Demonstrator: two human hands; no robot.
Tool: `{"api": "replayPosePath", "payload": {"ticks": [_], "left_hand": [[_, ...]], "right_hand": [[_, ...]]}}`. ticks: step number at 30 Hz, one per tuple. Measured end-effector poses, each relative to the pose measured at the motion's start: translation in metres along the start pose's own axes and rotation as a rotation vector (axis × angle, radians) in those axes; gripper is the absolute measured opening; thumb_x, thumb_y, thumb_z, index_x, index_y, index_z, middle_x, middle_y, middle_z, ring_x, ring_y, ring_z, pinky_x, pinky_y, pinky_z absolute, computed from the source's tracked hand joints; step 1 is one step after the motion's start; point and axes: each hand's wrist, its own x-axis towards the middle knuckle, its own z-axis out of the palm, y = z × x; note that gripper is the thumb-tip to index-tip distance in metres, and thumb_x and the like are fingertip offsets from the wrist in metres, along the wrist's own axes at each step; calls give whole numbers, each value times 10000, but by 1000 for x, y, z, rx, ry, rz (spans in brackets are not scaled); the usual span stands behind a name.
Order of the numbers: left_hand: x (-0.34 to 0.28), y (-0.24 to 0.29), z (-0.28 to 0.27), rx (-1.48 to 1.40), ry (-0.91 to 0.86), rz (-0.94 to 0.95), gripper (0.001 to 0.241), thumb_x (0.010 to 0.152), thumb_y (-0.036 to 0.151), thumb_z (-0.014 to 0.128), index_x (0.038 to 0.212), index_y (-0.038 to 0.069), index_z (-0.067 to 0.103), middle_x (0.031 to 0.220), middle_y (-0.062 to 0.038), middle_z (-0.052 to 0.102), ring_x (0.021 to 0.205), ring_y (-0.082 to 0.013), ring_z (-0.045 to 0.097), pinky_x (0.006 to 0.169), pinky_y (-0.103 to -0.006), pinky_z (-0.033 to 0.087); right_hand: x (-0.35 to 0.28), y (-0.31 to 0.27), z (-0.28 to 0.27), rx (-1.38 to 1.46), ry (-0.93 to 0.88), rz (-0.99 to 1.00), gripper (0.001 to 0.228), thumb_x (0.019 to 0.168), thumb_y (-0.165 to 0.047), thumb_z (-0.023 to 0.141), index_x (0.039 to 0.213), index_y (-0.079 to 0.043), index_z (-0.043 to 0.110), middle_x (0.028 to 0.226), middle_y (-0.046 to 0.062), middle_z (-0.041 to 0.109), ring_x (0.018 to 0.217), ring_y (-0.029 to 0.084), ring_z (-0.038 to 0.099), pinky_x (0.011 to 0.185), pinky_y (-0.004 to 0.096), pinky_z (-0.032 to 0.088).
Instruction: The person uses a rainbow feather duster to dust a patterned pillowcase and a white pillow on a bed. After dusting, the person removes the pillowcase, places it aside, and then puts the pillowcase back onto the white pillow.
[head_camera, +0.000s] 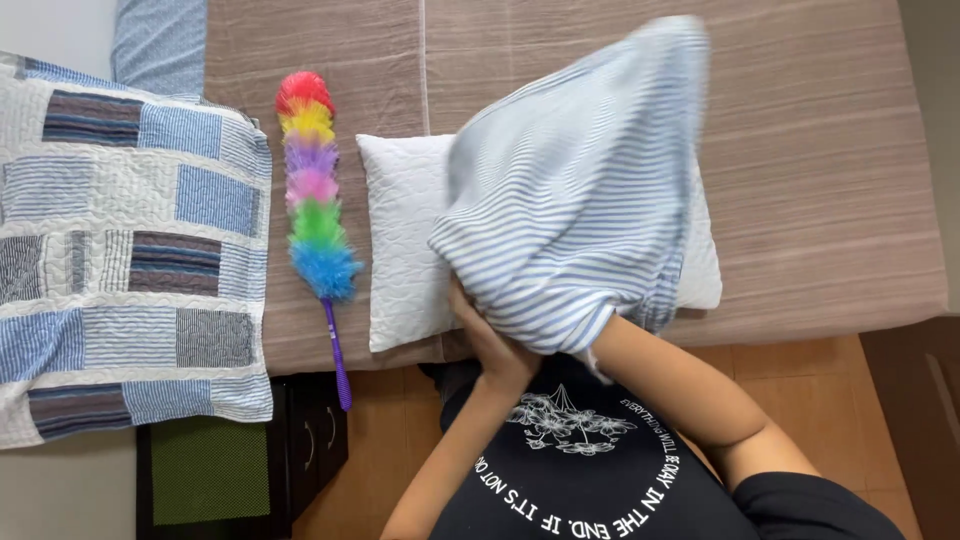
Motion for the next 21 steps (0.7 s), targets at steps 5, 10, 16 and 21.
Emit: {"api": "replayPosePath", "payload": {"ticks": [5, 10, 16, 21], "left_hand": [[10, -20, -46, 22, -44, -294, 572, 938, 114, 744, 1421, 11, 455, 1272, -194, 658, 1156, -313, 691, 979, -383, 571], [-32, -51, -72, 39, -289, -421, 585, 768, -99, 586, 1344, 5, 602, 1070, -227, 727, 984, -324, 724, 875, -385, 562], [12, -19, -115, -313, -351, -576, 326, 805, -27, 659, 1129, -7, 684, 923, -151, 764, 843, -172, 739, 756, -284, 566], [81, 22, -197, -97, -23, -513, 245, 798, 75, 787, 1024, 45, 698, 825, -62, 753, 730, -71, 685, 636, -235, 538]], "right_hand": [[37, 86, 15, -201, 191, -32, 558, 1090, -313, 378, 1528, 32, 394, 1553, 170, 460, 1403, 266, 427, 1176, 319, 322], [51, 94, 3, 5, 112, 61, 563, 1077, -324, 388, 1517, 26, 409, 1537, 170, 486, 1381, 262, 463, 1152, 325, 365], [58, 78, -32, 292, 31, 223, 570, 1057, -340, 404, 1500, 18, 431, 1514, 171, 524, 1348, 255, 517, 1115, 333, 428], [51, 64, -58, 527, -6, 388, 577, 1041, -354, 418, 1486, 10, 450, 1495, 171, 556, 1321, 249, 561, 1085, 339, 481]]}}
